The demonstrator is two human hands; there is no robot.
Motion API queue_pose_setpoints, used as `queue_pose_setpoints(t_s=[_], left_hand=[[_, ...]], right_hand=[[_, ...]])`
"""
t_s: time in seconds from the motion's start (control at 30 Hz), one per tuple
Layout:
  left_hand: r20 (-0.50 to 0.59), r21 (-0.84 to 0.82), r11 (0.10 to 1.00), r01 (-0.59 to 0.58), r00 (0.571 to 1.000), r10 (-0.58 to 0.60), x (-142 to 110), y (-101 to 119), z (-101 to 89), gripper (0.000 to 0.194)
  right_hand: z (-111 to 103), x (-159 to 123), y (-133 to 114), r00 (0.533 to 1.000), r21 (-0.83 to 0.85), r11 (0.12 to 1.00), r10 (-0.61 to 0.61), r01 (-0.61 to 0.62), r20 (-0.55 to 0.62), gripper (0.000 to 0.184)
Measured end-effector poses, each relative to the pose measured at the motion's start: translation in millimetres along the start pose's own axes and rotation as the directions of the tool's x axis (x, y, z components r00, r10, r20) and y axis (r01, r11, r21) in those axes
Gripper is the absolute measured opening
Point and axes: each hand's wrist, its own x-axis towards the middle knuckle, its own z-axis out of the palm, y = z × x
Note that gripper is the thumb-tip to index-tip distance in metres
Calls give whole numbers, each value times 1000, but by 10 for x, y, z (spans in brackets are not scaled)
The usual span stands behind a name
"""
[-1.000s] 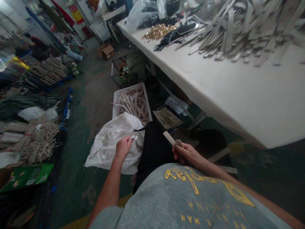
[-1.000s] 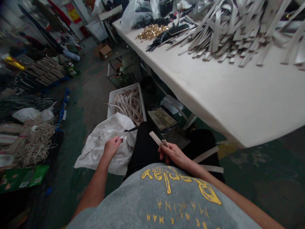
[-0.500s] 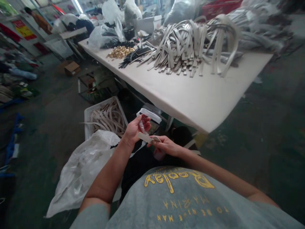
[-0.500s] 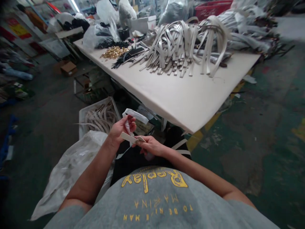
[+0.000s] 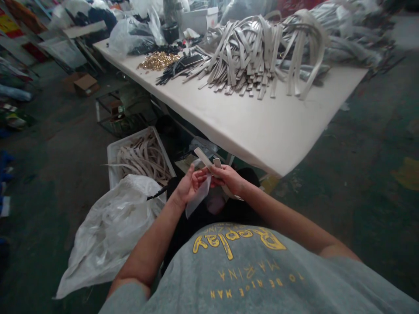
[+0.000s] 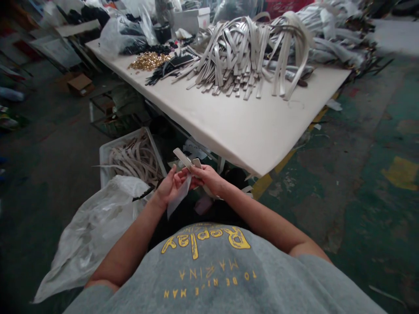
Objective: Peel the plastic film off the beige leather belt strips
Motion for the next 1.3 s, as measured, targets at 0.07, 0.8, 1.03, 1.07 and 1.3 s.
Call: queue_pose_setpoints(t_s=[0.07,0.8,1.03,1.07,1.3], left_hand=[[20,52,997,54,998,-55,-160,-212,-56,58],[35,-100,982,162,987,-159,-680,-599,-27,35],[43,140,974,180,981,-187,-708,-650,-35,32],[51,157,969,191,978,-202,-698,-654,-39,30],[31,93,983,161,986,-165,-532,-682,-106,20]], right_hand=[[-72,70,-9,1000,-18,1000,5,-5,-16,52],[-204,223,78,980,-221,956,-197,192,-4,49],[-232,405,163,983,-153,973,-180,174,-22,44],[-219,436,173,985,-146,975,-172,168,-16,44],[-187,631,228,989,-342,938,-101,59,-107,58]])
